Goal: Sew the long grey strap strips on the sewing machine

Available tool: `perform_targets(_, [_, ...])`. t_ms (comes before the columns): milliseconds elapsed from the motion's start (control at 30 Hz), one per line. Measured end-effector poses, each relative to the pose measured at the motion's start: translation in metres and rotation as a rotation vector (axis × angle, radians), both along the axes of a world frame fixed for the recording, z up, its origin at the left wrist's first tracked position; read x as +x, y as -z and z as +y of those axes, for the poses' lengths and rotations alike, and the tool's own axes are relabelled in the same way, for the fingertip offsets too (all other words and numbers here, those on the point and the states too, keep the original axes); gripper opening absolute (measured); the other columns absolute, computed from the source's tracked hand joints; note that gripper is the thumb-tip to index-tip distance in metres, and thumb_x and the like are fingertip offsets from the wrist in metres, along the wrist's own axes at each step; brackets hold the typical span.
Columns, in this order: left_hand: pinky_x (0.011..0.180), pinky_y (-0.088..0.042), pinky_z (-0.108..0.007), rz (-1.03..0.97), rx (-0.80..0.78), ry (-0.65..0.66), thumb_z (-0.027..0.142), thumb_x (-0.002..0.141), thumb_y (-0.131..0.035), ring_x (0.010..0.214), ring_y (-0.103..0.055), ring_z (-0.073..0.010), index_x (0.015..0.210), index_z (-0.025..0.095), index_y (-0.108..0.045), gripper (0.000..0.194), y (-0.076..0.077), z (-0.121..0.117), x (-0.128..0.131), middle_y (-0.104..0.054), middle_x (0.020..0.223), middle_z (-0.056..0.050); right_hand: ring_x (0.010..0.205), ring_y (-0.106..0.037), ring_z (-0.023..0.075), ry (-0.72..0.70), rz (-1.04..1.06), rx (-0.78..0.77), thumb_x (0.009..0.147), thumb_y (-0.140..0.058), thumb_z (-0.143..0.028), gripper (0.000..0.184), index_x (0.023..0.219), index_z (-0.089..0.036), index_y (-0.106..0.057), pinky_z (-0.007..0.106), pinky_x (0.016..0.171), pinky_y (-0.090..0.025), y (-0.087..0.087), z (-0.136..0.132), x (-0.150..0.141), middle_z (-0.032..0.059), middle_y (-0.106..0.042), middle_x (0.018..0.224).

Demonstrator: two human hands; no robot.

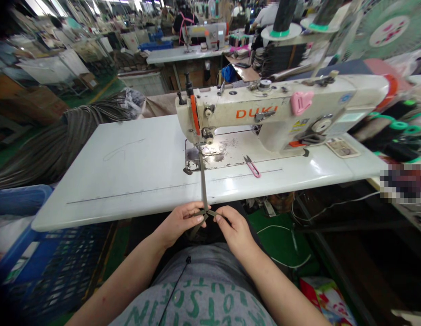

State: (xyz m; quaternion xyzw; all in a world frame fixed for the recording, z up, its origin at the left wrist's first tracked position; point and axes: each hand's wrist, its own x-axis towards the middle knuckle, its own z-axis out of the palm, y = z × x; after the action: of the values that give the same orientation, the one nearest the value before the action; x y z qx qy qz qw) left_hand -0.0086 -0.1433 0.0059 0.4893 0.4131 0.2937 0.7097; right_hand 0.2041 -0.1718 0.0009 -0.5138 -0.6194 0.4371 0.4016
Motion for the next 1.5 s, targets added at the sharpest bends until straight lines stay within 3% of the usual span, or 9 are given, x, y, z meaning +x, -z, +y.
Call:
perform_targets(200, [0.076,-0.041,-0.029,-0.019,0.034,0.017,0.049,0.086,-0.076,0.077,-0.061,-0.0163,0.122,0.016,-0.070,0.049,0.002,0.002,0.000,-0.070,0.081,-0.003,0.071,-0.052,0.0195,-0.042,0.218,-0.183,0.093,-0.055,-0.031,0.025,0.070,-0.022,-0.060,0.032,0.070,-0.040,-0.003,0.003,-0.001,-0.0003,-0.056,0.070])
perform_targets(400, [0.075,-0.037,-0.029,-0.092,0.029,0.036,0.049,0.090,-0.070,0.072,-0.052,-0.0145,0.115,0.015,-0.073,0.042,0.001,0.002,0.001,-0.061,0.074,0.000,0.073,-0.051,0.0195,-0.053,0.280,-0.224,0.094,-0.056,-0.035,0.026,0.073,-0.021,-0.062,0.032,0.072,-0.039,-0.004,0.005,-0.003,0.0004,-0.057,0.072])
perform_targets(500, [0.081,-0.041,-0.031,-0.080,0.064,0.064,0.048,0.093,-0.066,0.080,-0.056,-0.0170,0.111,0.015,-0.074,0.038,-0.001,0.001,0.002,-0.064,0.083,-0.002,0.072,-0.050,0.0193,-0.068,0.279,-0.222,0.094,-0.057,-0.036,0.027,0.073,-0.021,-0.062,0.032,0.071,-0.039,-0.003,0.005,-0.002,0.0002,-0.057,0.072])
perform_targets(633, [0.095,-0.046,-0.036,0.074,0.218,0.098,0.039,0.091,-0.070,0.103,-0.063,-0.0246,0.118,0.018,-0.070,0.035,0.001,0.001,0.005,-0.071,0.107,-0.007,0.072,-0.050,0.0192,-0.072,0.269,-0.206,0.094,-0.058,-0.036,0.026,0.073,-0.021,-0.062,0.032,0.072,-0.038,-0.004,0.004,-0.002,-0.0003,-0.056,0.072])
perform_targets(733, [0.106,-0.044,-0.038,0.215,0.405,0.109,0.032,0.098,-0.057,0.114,-0.062,-0.0251,0.117,0.020,-0.070,0.026,0.003,0.003,0.008,-0.071,0.116,-0.008,0.072,-0.050,0.0188,-0.070,0.276,-0.188,0.094,-0.058,-0.035,0.027,0.072,-0.022,-0.062,0.032,0.071,-0.038,-0.005,0.004,-0.003,-0.0008,-0.056,0.072])
perform_targets(933, [0.105,-0.046,-0.037,0.290,0.545,0.177,0.040,0.102,-0.051,0.111,-0.060,-0.0235,0.106,0.020,-0.074,0.031,0.002,0.005,0.005,-0.063,0.114,-0.010,0.071,-0.050,0.0184,-0.055,0.258,-0.166,0.095,-0.059,-0.035,0.027,0.072,-0.022,-0.063,0.031,0.072,-0.040,-0.004,0.003,-0.003,-0.0010,-0.055,0.072])
perform_targets(1067, [0.096,-0.048,-0.037,0.298,0.457,0.120,0.044,0.103,-0.049,0.099,-0.061,-0.0225,0.106,0.019,-0.075,0.036,0.002,0.004,0.004,-0.064,0.101,-0.008,0.070,-0.050,0.0187,-0.040,0.225,-0.157,0.095,-0.059,-0.037,0.028,0.072,-0.022,-0.062,0.031,0.071,-0.041,-0.003,0.003,-0.003,-0.0006,-0.056,0.071])
perform_targets(1333, [0.067,-0.045,-0.027,0.008,0.071,0.039,0.052,0.100,-0.055,0.067,-0.060,-0.0133,0.131,0.016,-0.065,0.048,0.003,-0.005,0.010,-0.063,0.076,-0.001,0.071,-0.054,0.0186,-0.027,0.157,-0.133,0.095,-0.058,-0.036,0.028,0.071,-0.022,-0.062,0.030,0.070,-0.044,-0.003,0.002,-0.001,-0.0007,-0.056,0.069])
perform_targets(1500, [0.044,-0.031,-0.019,-0.183,-0.120,-0.013,0.049,0.092,-0.069,0.045,-0.044,-0.0016,0.130,0.023,-0.063,0.047,0.007,-0.007,0.015,-0.059,0.092,0.001,0.071,-0.056,0.0188,-0.015,0.102,-0.167,0.093,-0.057,-0.033,0.023,0.076,-0.021,-0.066,0.029,0.067,-0.045,0.002,0.001,-0.003,0.0003,-0.060,0.071])
